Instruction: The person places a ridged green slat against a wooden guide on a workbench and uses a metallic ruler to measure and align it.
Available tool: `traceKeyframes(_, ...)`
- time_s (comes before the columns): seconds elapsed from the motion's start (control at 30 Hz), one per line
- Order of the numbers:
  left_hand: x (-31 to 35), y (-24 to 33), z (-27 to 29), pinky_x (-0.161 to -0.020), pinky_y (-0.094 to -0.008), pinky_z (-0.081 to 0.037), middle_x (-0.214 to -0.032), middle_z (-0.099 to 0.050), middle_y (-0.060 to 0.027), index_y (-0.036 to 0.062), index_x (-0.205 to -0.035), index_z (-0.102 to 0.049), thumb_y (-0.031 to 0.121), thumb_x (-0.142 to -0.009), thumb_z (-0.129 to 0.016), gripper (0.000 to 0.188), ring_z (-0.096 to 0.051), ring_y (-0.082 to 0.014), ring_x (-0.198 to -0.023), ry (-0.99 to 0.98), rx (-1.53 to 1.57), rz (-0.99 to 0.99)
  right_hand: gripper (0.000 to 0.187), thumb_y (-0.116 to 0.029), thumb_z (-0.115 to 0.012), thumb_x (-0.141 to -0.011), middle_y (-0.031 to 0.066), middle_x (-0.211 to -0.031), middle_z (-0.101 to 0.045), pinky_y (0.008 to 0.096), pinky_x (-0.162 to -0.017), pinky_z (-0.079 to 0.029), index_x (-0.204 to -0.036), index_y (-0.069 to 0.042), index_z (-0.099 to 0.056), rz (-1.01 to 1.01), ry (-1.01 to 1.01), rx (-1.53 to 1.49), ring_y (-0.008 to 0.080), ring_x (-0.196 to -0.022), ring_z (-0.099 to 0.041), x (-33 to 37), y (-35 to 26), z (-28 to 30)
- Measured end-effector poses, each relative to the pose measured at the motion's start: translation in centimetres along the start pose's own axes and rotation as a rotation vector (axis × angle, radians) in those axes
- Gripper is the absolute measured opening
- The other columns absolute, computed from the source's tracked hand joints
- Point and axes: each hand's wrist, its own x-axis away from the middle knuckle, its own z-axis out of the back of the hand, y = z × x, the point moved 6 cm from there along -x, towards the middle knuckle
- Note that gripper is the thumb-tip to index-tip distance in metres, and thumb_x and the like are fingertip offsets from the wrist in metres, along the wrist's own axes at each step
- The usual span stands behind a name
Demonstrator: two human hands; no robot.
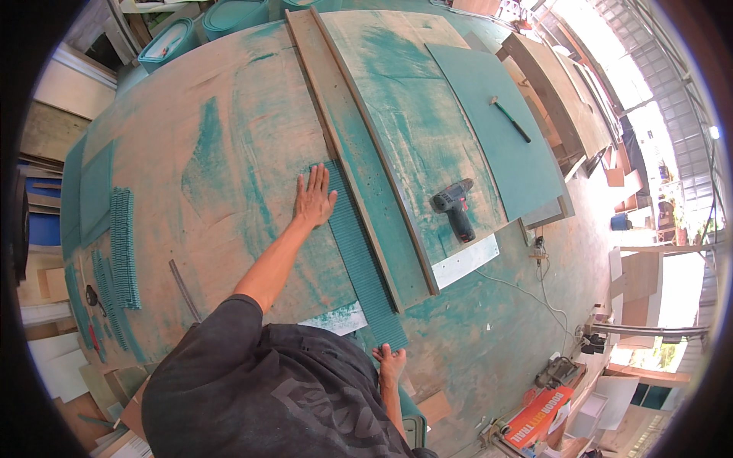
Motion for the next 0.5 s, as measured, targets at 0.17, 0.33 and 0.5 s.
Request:
traceKeyframes(0.17,-0.4,-0.6,0.5,-0.131,-0.0518,-0.005,-0.177,0.002,-0.0095,0.0054,-0.168,-0.002,0.048,-0.112,-0.017,0.072,0.001,-0.0270,-0.163,-0.014,-0.017,0.015,0.031,-0.013,-0.068,-0.100,0.0182,-0.092,-0.068,0.0342,-0.052,-0.061,-0.109,0.004,-0.044,0.004,-0.002,0.256,0.0267,-0.068,-0.074,0.7,-2.3,-1.3)
traceKeyframes(0.33,-0.9,-0.7,0.8,-0.132,-0.0516,-0.005,-0.177,0.004,-0.0091,0.0057,-0.168,-0.001,0.047,-0.112,-0.017,0.071,0.002,-0.0267,-0.163,-0.013,-0.039,0.009,0.033,-0.016,-0.070,-0.098,0.0186,-0.087,-0.070,0.0320,-0.046,-0.057,-0.109,0.005,-0.046,0.096,0.009,0.481,0.0212,-0.059,-0.070,0.0,-2.8,-1.4)
traceKeyframes(0.5,-1.8,-1.5,0.6,-0.131,-0.0516,-0.006,-0.177,0.004,-0.0091,0.0054,-0.168,0.000,0.046,-0.112,-0.016,0.071,0.002,-0.0268,-0.163,0.006,-0.050,0.015,0.038,-0.016,-0.073,-0.097,0.0163,-0.083,-0.069,0.0323,-0.047,-0.056,-0.109,0.005,-0.045,0.117,0.011,0.362,0.0202,-0.055,-0.067,-0.4,-2.7,-2.4)
